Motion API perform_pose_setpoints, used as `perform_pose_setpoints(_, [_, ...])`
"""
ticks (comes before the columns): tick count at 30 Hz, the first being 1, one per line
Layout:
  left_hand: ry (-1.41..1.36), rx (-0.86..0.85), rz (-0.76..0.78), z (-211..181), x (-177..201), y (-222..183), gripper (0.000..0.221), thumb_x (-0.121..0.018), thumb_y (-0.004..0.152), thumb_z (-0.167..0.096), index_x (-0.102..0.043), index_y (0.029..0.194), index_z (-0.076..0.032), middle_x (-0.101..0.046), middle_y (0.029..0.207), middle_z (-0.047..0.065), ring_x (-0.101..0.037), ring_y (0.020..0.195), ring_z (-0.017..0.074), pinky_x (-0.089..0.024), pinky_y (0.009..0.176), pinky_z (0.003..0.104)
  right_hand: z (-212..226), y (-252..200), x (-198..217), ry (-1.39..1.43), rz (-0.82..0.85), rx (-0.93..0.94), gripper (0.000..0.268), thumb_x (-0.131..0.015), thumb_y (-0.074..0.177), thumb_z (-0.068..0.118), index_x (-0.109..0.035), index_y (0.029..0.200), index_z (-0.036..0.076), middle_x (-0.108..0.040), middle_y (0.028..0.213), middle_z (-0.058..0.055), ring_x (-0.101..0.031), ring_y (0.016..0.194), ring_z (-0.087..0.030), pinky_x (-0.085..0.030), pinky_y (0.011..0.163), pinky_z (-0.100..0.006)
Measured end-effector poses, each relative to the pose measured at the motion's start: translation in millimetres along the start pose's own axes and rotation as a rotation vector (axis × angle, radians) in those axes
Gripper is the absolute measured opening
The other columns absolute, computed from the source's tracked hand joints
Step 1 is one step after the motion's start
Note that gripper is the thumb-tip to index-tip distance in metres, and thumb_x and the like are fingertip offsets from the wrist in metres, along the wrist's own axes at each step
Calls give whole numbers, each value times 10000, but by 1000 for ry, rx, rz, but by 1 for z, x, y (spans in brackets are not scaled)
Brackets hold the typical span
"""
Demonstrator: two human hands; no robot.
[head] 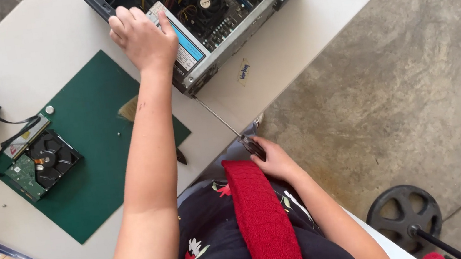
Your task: Placing a power supply unit into a computer case and securing it with screws using a screwdriver.
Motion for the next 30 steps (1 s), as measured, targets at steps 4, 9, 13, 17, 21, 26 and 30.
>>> perform_pose_setpoints(4, [-26,-42,-22,0,-4,2,480,-576,1042,-567,-634,990,-93,-560,1104,104,-473,1048,326,-402,897,468,-5,0,-6,-2,29,1,615,-596,948,167,-487,1544,60,-601,1518,-188,-572,1397,-331,-405,1187,-407])
perform_pose_setpoints(9, [-15,-40,-25,4,-5,2,535,-564,1041,-649,-643,918,-134,-563,1010,58,-484,981,294,-367,853,447,-21,3,-14,-88,-82,84,671,-621,986,155,-402,1607,27,-580,1506,-247,-550,1380,-391,-398,1182,-449])
perform_pose_setpoints(13, [-187,-38,-87,6,13,2,478,-603,966,-586,-622,846,-124,-573,927,52,-517,916,298,-399,795,462,-24,5,-14,-71,-49,0,662,-573,1010,181,-371,1629,59,-567,1501,-245,-533,1389,-408,-397,1184,-477])
perform_pose_setpoints(17, [-118,-69,123,-3,7,5,464,-663,903,-565,-524,988,-131,-514,1065,87,-472,1004,329,-376,837,482,-31,9,-15,-27,-69,-22,649,-563,1003,181,-392,1616,52,-529,1554,-249,-489,1447,-404,-355,1222,-467])
perform_pose_setpoints(21, [-125,-96,102,2,-1,4,498,-675,926,-610,-536,980,-135,-517,1068,82,-470,1002,323,-376,842,474,-31,9,-16,-27,-45,-65,649,-553,1011,205,-385,1626,83,-531,1547,-239,-489,1437,-413,-367,1205,-477])
perform_pose_setpoints(26, [-196,-90,33,8,-1,5,539,-700,962,-683,-531,886,-176,-497,958,17,-467,915,265,-334,797,436,-28,11,-18,-26,7,-9,638,-530,1044,212,-344,1636,60,-469,1624,-211,-426,1504,-372,-331,1234,-445])
perform_pose_setpoints(30, [-192,-79,35,9,-1,5,558,-689,966,-714,-533,881,-186,-499,944,7,-474,910,257,-328,788,432,-28,10,-15,-63,19,-31,634,-496,1067,273,-329,1656,109,-573,1421,-221,-527,1363,-385,-410,1152,-466])
Point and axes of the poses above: each hand's wrist, its own y-axis towards the middle knuckle, its own x-axis out of the back of the hand, z = x × y, the point moved 9 cm from there along y, towards the middle knuckle
